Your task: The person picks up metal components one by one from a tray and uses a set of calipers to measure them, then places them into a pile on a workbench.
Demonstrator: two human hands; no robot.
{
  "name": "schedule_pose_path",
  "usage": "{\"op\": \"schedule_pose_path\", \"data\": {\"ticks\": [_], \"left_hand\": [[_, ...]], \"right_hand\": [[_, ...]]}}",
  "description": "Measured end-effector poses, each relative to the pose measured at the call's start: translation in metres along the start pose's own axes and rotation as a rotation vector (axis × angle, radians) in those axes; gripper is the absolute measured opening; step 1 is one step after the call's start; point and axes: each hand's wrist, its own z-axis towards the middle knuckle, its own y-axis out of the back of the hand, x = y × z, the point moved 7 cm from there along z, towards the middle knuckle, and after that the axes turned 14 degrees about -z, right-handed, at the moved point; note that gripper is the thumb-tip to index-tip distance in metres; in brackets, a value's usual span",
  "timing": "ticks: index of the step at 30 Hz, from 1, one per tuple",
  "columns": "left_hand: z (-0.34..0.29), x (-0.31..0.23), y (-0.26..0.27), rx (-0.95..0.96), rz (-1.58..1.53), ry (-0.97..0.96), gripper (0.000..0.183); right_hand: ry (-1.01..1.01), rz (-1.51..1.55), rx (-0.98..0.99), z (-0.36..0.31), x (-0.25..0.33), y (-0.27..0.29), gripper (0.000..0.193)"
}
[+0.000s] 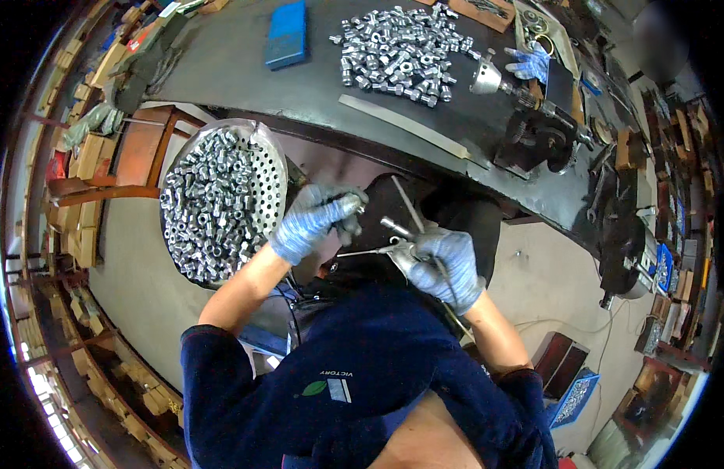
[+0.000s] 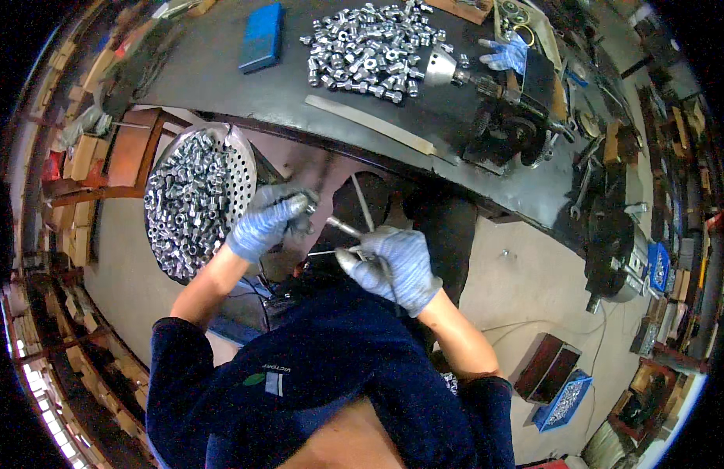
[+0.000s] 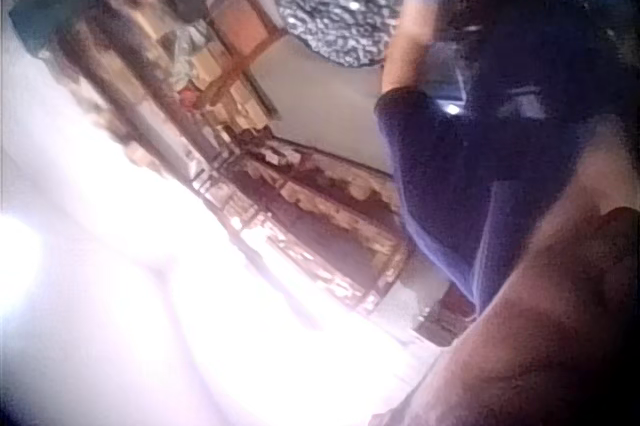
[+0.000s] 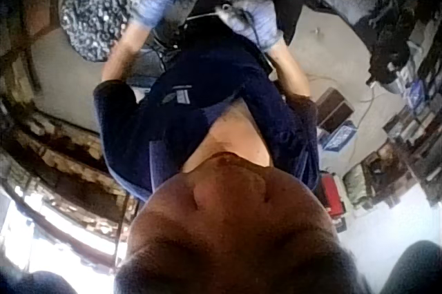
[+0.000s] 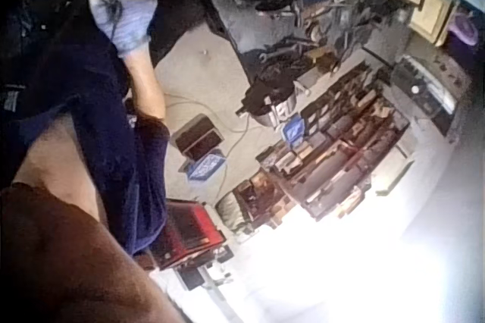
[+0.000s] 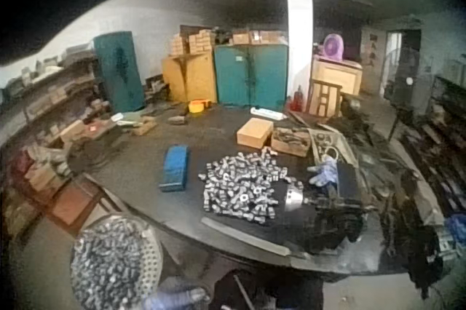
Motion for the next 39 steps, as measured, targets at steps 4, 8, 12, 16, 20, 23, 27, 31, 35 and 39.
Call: {"op": "schedule_pose_path", "data": {"ticks": [4,8,12,16,20,23,27,31,35,39], "left_hand": [[-0.005,0.003,-0.030,0.100,-0.027,-0.009,0.031],[-0.010,-0.003,-0.040,0.127,0.088,-0.012,0.033],[-0.011,0.001,-0.039,0.120,0.103,0.036,0.032],[-0.009,0.003,-0.036,0.115,0.208,0.071,0.029],[-0.009,-0.002,-0.038,0.136,0.338,0.015,0.024],[-0.006,-0.001,-0.035,0.149,0.339,0.002,0.022],[-0.004,-0.005,-0.039,0.172,0.331,0.031,0.022],[0.000,-0.009,-0.045,0.181,0.444,-0.062,0.024],[0.007,-0.009,-0.040,0.206,0.403,-0.082,0.026],[0.011,-0.021,-0.020,0.091,0.481,-0.277,0.022]], "right_hand": [[0.048,-0.134,0.022,-0.005,0.004,-0.013,0.037],[0.069,-0.227,-0.003,-0.010,0.000,-0.015,0.038],[0.078,-0.282,-0.018,-0.008,0.005,-0.012,0.039],[0.029,-0.157,-0.032,-0.012,-0.002,-0.019,0.042],[0.007,-0.110,-0.022,-0.015,-0.008,-0.024,0.043],[-0.041,-0.041,0.002,-0.015,-0.012,-0.025,0.042],[-0.089,0.017,0.034,-0.015,-0.016,-0.023,0.041],[-0.079,0.069,-0.012,-0.019,-0.020,-0.016,0.038],[-0.122,0.134,-0.006,-0.021,-0.025,-0.007,0.037],[-0.207,0.211,-0.055,-0.030,-0.033,0.004,0.036]]}}
